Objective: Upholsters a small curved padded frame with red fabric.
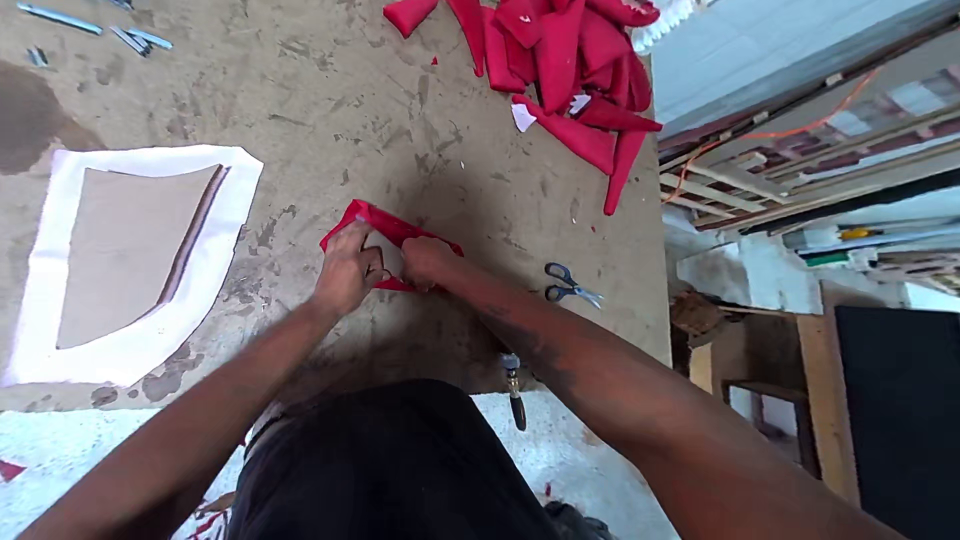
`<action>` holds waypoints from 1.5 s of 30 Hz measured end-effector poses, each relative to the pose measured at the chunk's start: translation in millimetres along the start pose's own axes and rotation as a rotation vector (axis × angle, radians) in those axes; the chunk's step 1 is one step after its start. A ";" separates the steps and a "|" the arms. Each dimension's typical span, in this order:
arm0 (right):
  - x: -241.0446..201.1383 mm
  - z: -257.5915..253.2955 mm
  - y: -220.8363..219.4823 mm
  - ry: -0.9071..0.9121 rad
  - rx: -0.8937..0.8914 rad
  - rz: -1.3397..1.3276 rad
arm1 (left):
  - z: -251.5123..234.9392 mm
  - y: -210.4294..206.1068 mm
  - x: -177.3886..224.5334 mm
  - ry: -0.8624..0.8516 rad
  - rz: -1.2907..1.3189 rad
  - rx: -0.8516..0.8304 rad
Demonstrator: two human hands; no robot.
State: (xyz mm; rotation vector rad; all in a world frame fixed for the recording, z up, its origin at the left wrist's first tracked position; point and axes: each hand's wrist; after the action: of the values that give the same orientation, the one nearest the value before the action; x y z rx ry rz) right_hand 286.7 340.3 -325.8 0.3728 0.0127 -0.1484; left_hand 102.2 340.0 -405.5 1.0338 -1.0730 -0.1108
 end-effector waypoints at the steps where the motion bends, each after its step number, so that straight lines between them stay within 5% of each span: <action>1: 1.6 1.6 -1.8 0.006 0.023 -0.012 | -5.7 6.3 0.4 -0.029 -0.050 -0.033; 6: 25.5 3.8 -35.2 0.132 0.231 -0.175 | -22.3 24.9 3.9 -0.024 -0.279 -0.230; 9: 66.3 35.1 -94.6 0.216 0.654 -0.538 | -31.6 30.4 7.2 0.008 -0.324 -0.279; 13: 121.8 87.0 -201.8 -0.191 1.017 -0.924 | -35.2 37.4 -1.5 0.008 -0.354 -0.293; 16: 131.1 75.6 -241.0 -0.346 0.944 -0.922 | -42.7 42.0 3.5 0.003 -0.408 -0.328; 22: 115.9 58.8 -229.7 -0.449 0.831 -0.871 | -56.7 49.8 3.2 -0.049 -0.477 -0.368; 28: -7.3 107.0 -187.7 -0.334 0.674 -1.155 | -53.1 48.2 -8.8 -0.092 -0.410 -0.352; 32: -69.8 108.2 -154.9 -0.258 0.657 -1.049 | -52.9 48.4 -11.7 -0.082 -0.377 -0.360; 45: -73.7 86.2 -134.6 -0.288 0.692 -0.907 | -54.9 36.8 -23.1 -0.080 -0.331 -0.324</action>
State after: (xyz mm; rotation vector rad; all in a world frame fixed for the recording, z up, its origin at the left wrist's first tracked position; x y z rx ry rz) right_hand 192.8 195.5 -291.4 1.0182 -0.1602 -1.1205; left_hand 118.0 407.9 -398.3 0.9089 -0.9110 -0.5794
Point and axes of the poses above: each hand's wrist, its own z-axis away from the middle knuckle, its own y-axis out of the back of the hand, x = y × z, and after that the axes turned 14 degrees about -x, right-handed
